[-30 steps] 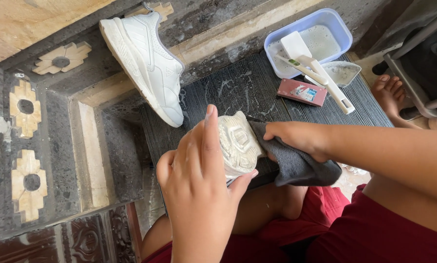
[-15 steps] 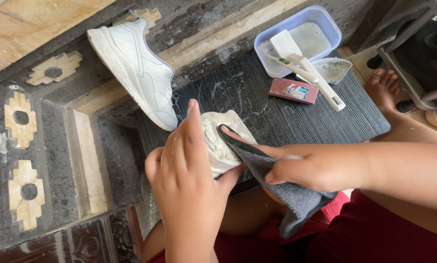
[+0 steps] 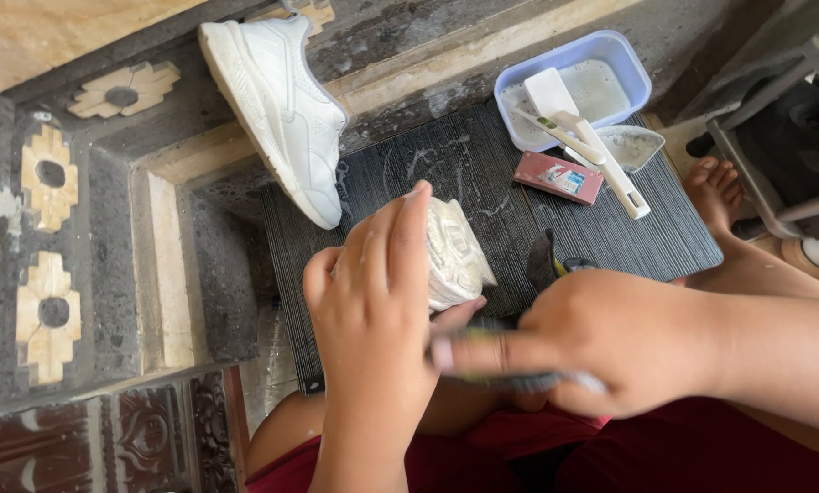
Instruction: The person scrubs a white sneaker with a yellow sponge and wipes it with a gray cloth. They then use a toothbrush to scrub the shoe's upper and sole. The person handles the shoe one at a time, turning it to clean different sides.
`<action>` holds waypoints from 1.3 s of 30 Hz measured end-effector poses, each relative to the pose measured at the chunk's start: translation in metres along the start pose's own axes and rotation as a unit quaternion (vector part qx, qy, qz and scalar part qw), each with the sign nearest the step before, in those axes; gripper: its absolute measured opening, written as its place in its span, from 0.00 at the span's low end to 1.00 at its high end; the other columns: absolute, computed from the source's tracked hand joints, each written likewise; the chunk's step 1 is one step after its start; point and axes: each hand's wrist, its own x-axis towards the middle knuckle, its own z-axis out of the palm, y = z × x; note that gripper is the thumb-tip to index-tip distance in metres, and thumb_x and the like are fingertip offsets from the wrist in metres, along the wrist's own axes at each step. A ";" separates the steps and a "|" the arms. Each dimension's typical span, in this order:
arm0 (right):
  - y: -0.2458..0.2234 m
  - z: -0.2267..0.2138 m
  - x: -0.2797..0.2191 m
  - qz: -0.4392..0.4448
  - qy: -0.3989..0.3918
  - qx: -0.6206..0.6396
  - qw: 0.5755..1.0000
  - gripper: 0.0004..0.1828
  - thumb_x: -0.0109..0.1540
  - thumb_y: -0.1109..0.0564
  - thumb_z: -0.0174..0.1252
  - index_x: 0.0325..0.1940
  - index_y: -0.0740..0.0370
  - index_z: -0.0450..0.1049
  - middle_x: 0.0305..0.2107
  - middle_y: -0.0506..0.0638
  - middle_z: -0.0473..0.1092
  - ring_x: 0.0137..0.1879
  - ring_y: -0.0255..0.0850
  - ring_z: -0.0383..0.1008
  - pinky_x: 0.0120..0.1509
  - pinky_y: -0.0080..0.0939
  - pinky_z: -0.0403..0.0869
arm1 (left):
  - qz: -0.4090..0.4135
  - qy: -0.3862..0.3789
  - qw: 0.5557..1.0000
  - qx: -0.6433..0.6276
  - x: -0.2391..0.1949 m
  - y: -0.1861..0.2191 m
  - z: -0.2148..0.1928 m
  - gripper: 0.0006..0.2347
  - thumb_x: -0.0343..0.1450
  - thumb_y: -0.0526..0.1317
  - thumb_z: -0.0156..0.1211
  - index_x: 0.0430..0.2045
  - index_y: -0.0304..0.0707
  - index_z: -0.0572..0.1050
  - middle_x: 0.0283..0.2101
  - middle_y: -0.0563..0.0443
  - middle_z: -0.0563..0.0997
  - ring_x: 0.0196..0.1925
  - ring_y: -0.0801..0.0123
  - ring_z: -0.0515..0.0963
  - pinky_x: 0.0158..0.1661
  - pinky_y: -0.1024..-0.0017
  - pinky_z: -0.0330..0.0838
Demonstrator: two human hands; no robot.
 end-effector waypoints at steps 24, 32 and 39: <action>0.033 0.013 -0.021 0.184 0.109 -0.001 0.977 0.44 0.64 0.51 0.44 0.82 0.58 0.35 0.13 0.55 0.66 0.16 0.50 0.66 0.27 0.46 0.64 | -0.049 0.097 0.919 -0.379 -0.003 -0.050 0.008 0.14 0.61 0.20 0.35 0.32 0.35 0.67 0.42 0.40 0.78 0.64 0.43 0.73 0.65 0.53 0.66; 0.048 0.016 -0.024 0.148 0.099 -0.058 0.982 0.44 0.64 0.50 0.45 0.82 0.59 0.38 0.15 0.56 0.66 0.19 0.53 0.66 0.28 0.49 0.65 | -0.079 0.242 0.840 -0.479 0.000 -0.028 0.048 0.13 0.76 0.40 0.48 0.52 0.38 0.59 0.47 0.43 0.72 0.55 0.58 0.78 0.69 0.56 0.66; 0.059 0.002 -0.050 0.063 0.215 -0.081 0.971 0.41 0.70 0.36 0.29 0.80 0.64 0.37 0.20 0.41 0.72 0.20 0.33 0.74 0.27 0.38 0.78 | -0.128 0.241 0.818 -0.506 0.002 -0.032 0.062 0.23 0.79 0.48 0.51 0.66 0.40 0.52 0.68 0.39 0.63 0.71 0.53 0.70 0.74 0.57 0.69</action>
